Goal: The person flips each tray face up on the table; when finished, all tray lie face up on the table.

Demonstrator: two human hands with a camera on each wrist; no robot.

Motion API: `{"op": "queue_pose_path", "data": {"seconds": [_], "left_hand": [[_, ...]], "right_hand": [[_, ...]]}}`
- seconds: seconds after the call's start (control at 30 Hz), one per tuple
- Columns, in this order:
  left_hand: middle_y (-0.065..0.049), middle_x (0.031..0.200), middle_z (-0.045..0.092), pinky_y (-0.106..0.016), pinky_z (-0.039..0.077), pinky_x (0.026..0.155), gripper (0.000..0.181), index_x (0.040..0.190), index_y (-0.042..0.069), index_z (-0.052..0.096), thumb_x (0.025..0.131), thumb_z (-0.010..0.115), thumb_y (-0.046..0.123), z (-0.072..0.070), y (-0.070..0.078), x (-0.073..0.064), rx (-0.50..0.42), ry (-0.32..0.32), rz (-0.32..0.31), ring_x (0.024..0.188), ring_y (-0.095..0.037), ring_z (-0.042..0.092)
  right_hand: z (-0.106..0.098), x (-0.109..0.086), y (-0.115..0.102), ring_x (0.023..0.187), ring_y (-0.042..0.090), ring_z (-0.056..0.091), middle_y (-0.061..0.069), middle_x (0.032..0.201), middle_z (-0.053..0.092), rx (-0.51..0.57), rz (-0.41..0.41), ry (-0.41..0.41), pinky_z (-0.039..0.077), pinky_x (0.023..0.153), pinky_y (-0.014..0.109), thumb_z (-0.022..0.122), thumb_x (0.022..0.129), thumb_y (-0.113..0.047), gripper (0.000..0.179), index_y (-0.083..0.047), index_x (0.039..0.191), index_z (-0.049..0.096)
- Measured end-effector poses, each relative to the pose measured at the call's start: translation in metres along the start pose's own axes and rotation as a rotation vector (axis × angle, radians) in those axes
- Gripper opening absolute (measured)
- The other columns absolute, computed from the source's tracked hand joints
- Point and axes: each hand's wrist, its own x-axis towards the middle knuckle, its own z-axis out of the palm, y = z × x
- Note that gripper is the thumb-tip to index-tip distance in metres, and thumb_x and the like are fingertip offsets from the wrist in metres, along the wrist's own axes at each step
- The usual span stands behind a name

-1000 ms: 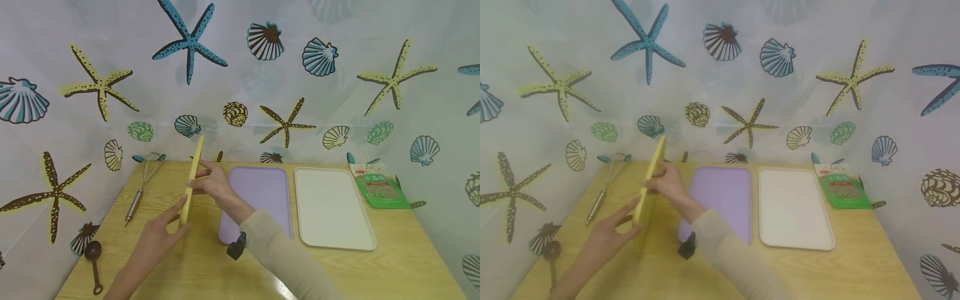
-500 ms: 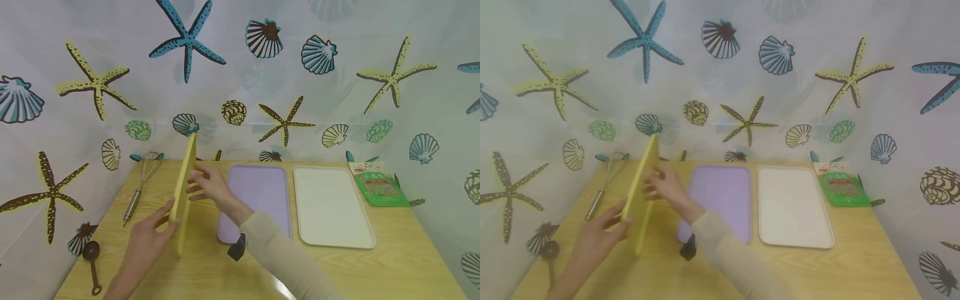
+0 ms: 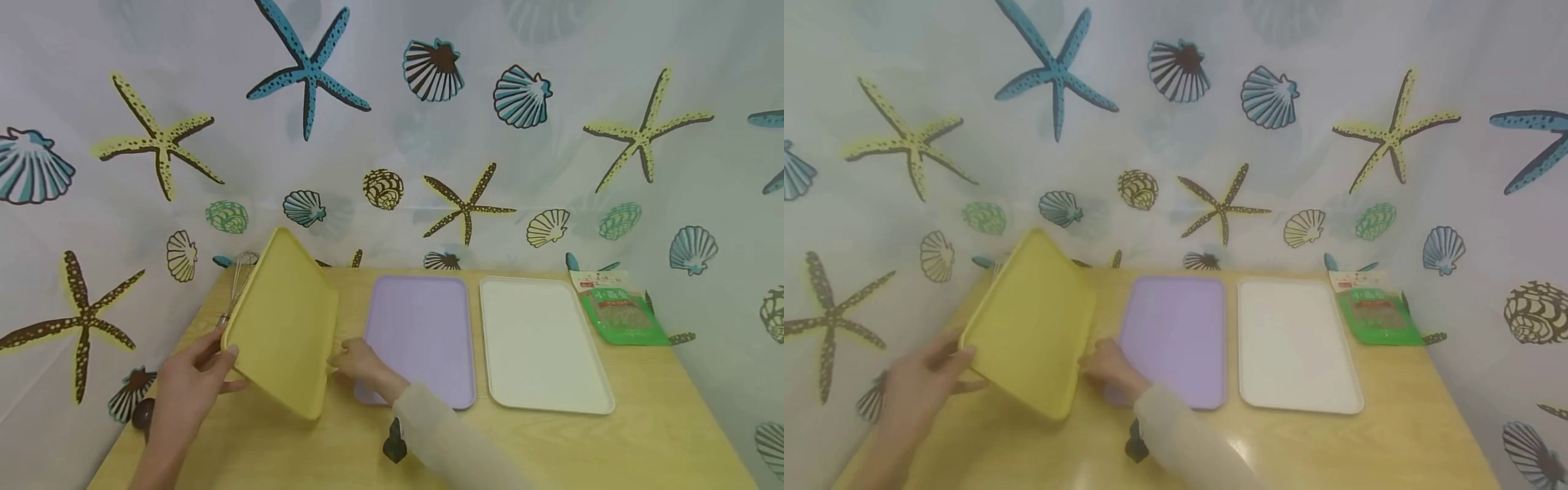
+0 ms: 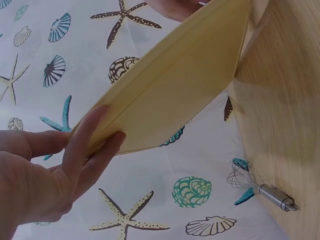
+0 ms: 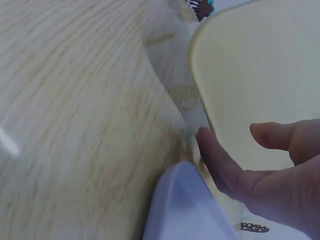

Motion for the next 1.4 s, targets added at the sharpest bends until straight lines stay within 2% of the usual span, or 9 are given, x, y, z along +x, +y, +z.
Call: {"op": "queue_pose_path", "data": {"seconds": [0.17, 0.3, 0.5, 0.63, 1.0, 1.1, 1.17, 1.27, 1.4], "left_hand": [[-0.034, 0.147, 0.028, -0.036, 0.059, 0.073, 0.061, 0.152, 0.001, 0.021, 0.1, 0.051, 0.012, -0.013, -0.01, 0.008, -0.134, -0.052, -0.084, 0.089, 0.007, 0.058], [-0.033, 0.149, 0.022, -0.041, 0.058, 0.076, 0.068, 0.153, 0.0, 0.011, 0.1, 0.051, 0.013, -0.027, -0.021, 0.014, -0.182, -0.133, -0.134, 0.085, 0.004, 0.063], [-0.033, 0.148, 0.014, -0.044, 0.056, 0.082, 0.073, 0.152, -0.002, 0.002, 0.1, 0.051, 0.009, -0.047, -0.034, 0.026, -0.211, -0.29, -0.085, 0.092, -0.007, 0.065], [-0.036, 0.144, 0.018, -0.042, 0.056, 0.083, 0.073, 0.151, -0.005, 0.005, 0.098, 0.054, 0.007, -0.057, -0.044, 0.033, -0.21, -0.349, -0.064, 0.093, -0.01, 0.067], [-0.042, 0.14, 0.022, -0.037, 0.056, 0.084, 0.062, 0.145, -0.014, 0.02, 0.097, 0.054, 0.005, -0.064, -0.076, 0.056, -0.091, -0.366, -0.161, 0.096, -0.006, 0.062], [-0.042, 0.144, 0.019, -0.037, 0.057, 0.084, 0.057, 0.143, -0.016, 0.023, 0.098, 0.052, 0.003, -0.062, -0.085, 0.06, -0.049, -0.366, -0.166, 0.112, -0.025, 0.058], [-0.041, 0.146, 0.02, -0.037, 0.057, 0.083, 0.054, 0.142, -0.018, 0.025, 0.099, 0.05, 0.003, -0.061, -0.09, 0.064, -0.024, -0.369, -0.162, 0.123, -0.042, 0.047], [-0.039, 0.148, 0.018, -0.037, 0.057, 0.083, 0.052, 0.141, -0.02, 0.024, 0.099, 0.047, 0.001, -0.059, -0.097, 0.069, -0.015, -0.374, -0.172, 0.131, -0.048, 0.03], [-0.042, 0.145, 0.019, -0.038, 0.058, 0.081, 0.051, 0.14, -0.021, 0.024, 0.099, 0.046, -0.001, -0.058, -0.103, 0.076, 0.001, -0.365, -0.192, 0.12, -0.039, 0.052]], "right_hand": [[0.0, 0.004, 0.003, 0.083, 0.035, 0.07, 0.022, 0.09, 0.07, 0.093, -0.012, -0.039, 0.058, 0.076, 0.036, 0.066, 0.084, 0.004, 0.027, 0.015, 0.107, 0.061], [-0.004, 0.004, 0.006, 0.075, 0.03, 0.071, 0.018, 0.088, 0.072, 0.17, 0.013, -0.059, 0.059, 0.072, 0.036, 0.068, 0.079, 0.01, 0.029, 0.01, 0.108, 0.065], [-0.015, 0.005, 0.005, 0.075, 0.026, 0.07, 0.021, 0.098, 0.07, 0.285, 0.023, -0.049, 0.058, 0.077, 0.044, 0.067, 0.079, 0.013, 0.044, 0.007, 0.122, 0.061], [-0.023, 0.007, 0.0, 0.077, 0.029, 0.071, 0.024, 0.101, 0.069, 0.294, 0.026, -0.042, 0.058, 0.077, 0.043, 0.067, 0.08, 0.013, 0.049, 0.009, 0.127, 0.056], [-0.031, 0.016, -0.004, 0.076, 0.033, 0.071, 0.024, 0.098, 0.07, 0.277, 0.033, 0.034, 0.059, 0.069, 0.042, 0.067, 0.077, 0.016, 0.059, 0.01, 0.133, 0.05], [-0.031, 0.02, -0.005, 0.078, 0.034, 0.071, 0.024, 0.103, 0.069, 0.249, 0.032, 0.053, 0.058, 0.074, 0.046, 0.067, 0.077, 0.016, 0.059, 0.011, 0.133, 0.049], [-0.03, 0.023, -0.005, 0.077, 0.033, 0.071, 0.023, 0.103, 0.069, 0.226, 0.035, 0.073, 0.058, 0.074, 0.046, 0.067, 0.077, 0.016, 0.058, 0.011, 0.132, 0.049], [-0.028, 0.028, -0.005, 0.073, 0.031, 0.071, 0.021, 0.101, 0.07, 0.199, 0.042, 0.102, 0.059, 0.07, 0.042, 0.068, 0.076, 0.017, 0.055, 0.011, 0.129, 0.053], [-0.025, 0.033, -0.007, 0.071, 0.035, 0.071, 0.022, 0.094, 0.07, 0.176, 0.051, 0.134, 0.06, 0.066, 0.041, 0.069, 0.072, 0.02, 0.053, 0.011, 0.123, 0.058]]}}
